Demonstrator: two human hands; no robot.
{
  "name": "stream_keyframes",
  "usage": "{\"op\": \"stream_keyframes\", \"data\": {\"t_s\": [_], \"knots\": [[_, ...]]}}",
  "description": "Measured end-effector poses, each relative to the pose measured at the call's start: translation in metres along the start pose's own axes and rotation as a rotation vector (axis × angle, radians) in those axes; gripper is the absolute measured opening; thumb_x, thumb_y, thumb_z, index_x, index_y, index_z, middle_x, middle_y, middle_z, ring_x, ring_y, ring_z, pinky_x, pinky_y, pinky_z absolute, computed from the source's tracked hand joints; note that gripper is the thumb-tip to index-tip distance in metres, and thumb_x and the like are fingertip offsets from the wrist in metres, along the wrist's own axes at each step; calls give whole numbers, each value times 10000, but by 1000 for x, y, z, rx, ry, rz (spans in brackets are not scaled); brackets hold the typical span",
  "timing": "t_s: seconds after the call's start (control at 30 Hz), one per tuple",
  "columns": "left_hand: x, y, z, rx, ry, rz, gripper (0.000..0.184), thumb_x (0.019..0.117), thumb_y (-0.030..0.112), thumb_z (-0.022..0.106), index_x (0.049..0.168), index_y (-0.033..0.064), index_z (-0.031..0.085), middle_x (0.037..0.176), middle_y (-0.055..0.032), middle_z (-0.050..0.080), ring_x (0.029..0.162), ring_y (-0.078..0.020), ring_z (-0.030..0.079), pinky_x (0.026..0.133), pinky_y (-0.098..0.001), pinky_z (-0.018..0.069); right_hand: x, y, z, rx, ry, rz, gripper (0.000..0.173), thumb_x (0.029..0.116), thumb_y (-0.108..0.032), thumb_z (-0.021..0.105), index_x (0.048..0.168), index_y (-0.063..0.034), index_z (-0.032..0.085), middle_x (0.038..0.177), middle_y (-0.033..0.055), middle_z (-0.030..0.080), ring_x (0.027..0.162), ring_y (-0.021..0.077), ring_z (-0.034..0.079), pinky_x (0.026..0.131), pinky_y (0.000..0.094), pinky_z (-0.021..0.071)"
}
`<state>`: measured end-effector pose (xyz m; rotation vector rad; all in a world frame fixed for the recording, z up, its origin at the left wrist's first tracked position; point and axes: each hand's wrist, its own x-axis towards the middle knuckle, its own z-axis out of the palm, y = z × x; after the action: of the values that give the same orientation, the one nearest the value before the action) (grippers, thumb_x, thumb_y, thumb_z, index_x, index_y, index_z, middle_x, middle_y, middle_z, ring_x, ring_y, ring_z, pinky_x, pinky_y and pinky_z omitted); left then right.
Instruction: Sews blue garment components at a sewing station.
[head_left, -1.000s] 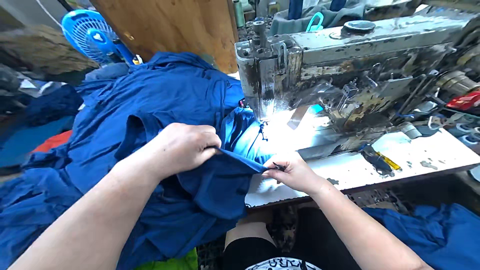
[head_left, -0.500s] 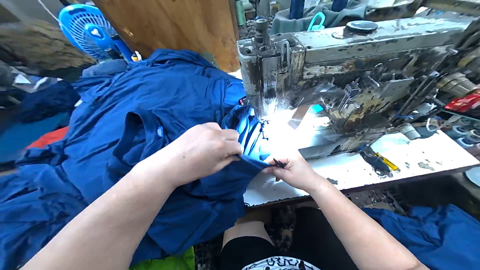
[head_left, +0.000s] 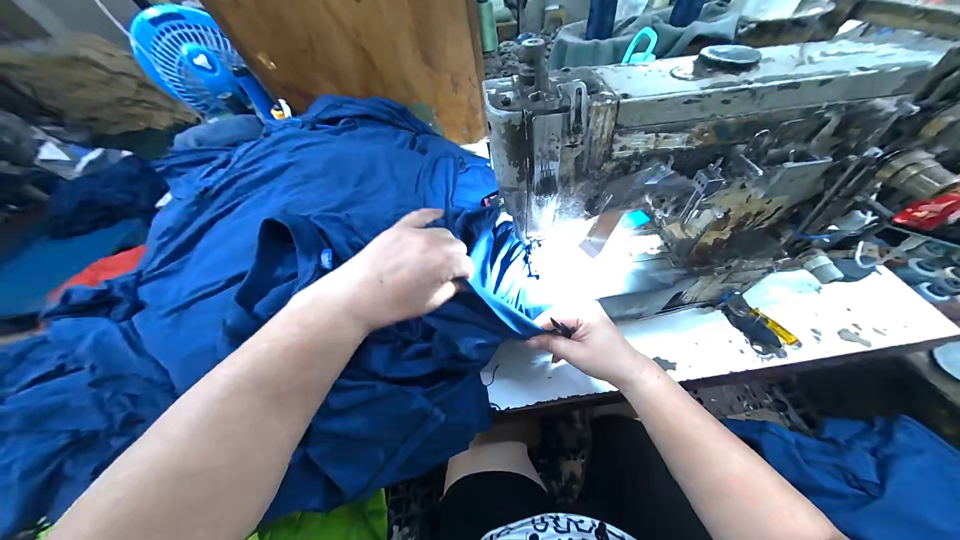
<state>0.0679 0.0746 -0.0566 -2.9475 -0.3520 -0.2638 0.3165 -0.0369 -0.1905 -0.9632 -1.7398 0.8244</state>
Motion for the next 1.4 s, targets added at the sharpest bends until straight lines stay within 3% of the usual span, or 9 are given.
{"op": "stream_keyframes", "data": {"t_s": [0.13,0.27,0.43,0.57,0.63,0.7,0.8,0.97,1.4], "knots": [[0,6,-2,-59,31,-11,173,910,189,606,821,137,745,843,14,724,960,-188,725,1167,-623,372,1,-1,0,44,16,16,141,954,-168,714,942,-39,769,842,-11,723,674,-15,646,627,168,570],[7,46,-7,-97,83,133,225,980,230,579,843,156,742,800,54,696,863,-109,690,1035,-423,521,-2,-1,-1,7,9,-9,135,945,-153,714,949,-30,771,861,11,726,699,-3,652,650,178,573],[12,24,-9,85,23,69,191,951,57,561,812,28,690,810,-108,672,866,-311,703,1025,-602,494,0,-1,1,21,29,13,138,940,-162,725,921,-31,761,818,2,720,669,-2,651,624,182,575],[10,5,-3,121,50,31,169,936,68,554,857,42,701,917,-115,626,880,-309,658,806,-506,546,1,-2,1,51,43,0,130,937,-151,731,912,-27,759,812,5,716,662,8,654,615,190,582],[10,11,-3,72,41,14,166,893,92,550,921,68,711,1009,-85,688,998,-283,680,951,-535,518,0,-3,0,51,41,14,131,937,-152,731,907,-27,754,804,1,709,654,4,646,613,185,577],[12,21,-2,21,45,12,148,894,146,545,919,103,684,834,-15,685,857,-207,693,1011,-544,497,0,-4,-1,45,41,25,127,937,-148,729,909,-27,756,811,3,713,658,1,649,618,183,578],[14,38,-5,16,68,69,168,935,225,577,825,135,667,651,36,613,659,-140,642,887,-484,526,-1,-5,-2,40,34,34,118,936,-144,728,925,-31,762,833,2,726,674,0,661,629,185,586],[19,57,-10,-3,13,41,296,970,394,600,770,201,702,653,88,628,673,-74,638,841,-401,513,-4,-6,-1,54,35,20,106,935,-116,718,966,-31,774,890,11,744,699,2,674,639,186,592],[21,92,2,71,36,-2,312,1013,252,544,752,125,657,611,2,593,607,-164,620,831,-454,499,-15,-7,5,87,86,-26,107,947,-89,699,994,-27,773,921,11,743,687,-7,667,619,165,585]]}}
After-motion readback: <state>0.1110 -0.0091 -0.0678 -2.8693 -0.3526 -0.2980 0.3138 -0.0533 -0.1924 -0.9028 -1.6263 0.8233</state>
